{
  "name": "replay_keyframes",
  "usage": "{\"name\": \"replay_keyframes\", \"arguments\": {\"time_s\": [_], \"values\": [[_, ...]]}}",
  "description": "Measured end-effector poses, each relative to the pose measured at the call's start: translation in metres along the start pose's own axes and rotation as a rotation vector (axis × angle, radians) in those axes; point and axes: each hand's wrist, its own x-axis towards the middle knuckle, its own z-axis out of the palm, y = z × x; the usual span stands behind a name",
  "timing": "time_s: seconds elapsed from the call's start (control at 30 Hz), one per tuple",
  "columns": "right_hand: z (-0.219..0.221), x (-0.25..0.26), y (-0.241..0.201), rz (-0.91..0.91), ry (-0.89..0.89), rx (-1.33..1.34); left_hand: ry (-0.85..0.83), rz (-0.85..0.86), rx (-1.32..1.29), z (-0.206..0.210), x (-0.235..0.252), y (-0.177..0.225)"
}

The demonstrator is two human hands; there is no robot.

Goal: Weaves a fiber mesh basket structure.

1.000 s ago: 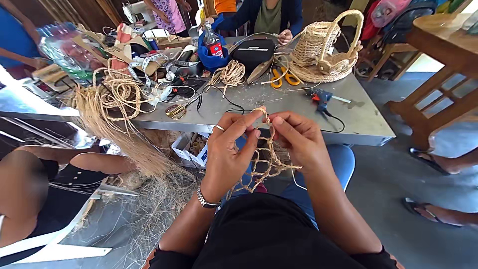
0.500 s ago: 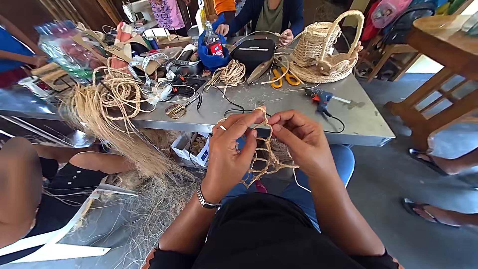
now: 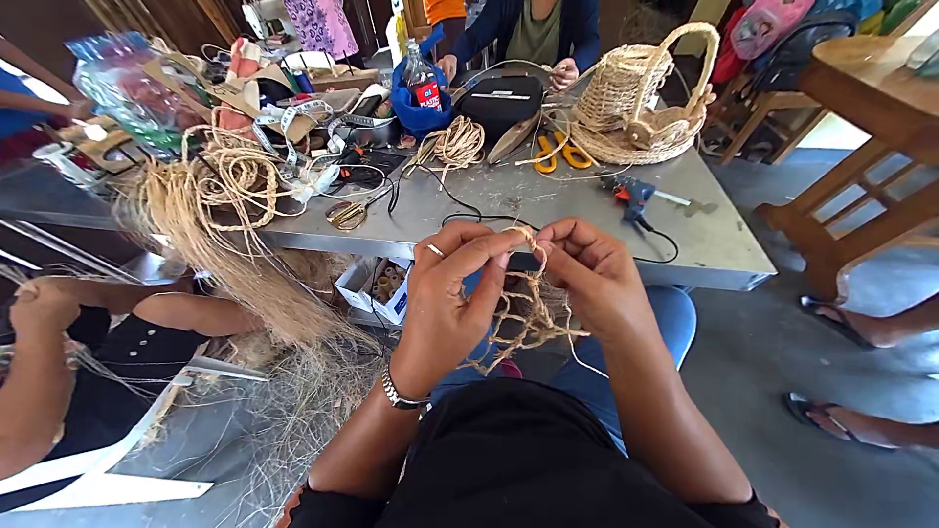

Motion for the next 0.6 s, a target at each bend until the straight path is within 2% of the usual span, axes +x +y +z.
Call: {"name": "replay_keyframes", "arguments": {"time_s": [0.17,0.33,0.6], "values": [[-0.002,0.003,0.001,0.026,-0.056,0.039,-0.017,-0.048,0.025,-0.007,0.002,-0.005],[-0.004,0.004,0.0,-0.041,-0.017,-0.132,-0.008,-0.143,-0.141,-0.011,0.005,0.0],[-0.015,0.007,-0.005,-0.004,-0.053,-0.105,0.084,-0.056,-0.164,-0.025,0.015,-0.006]]}}
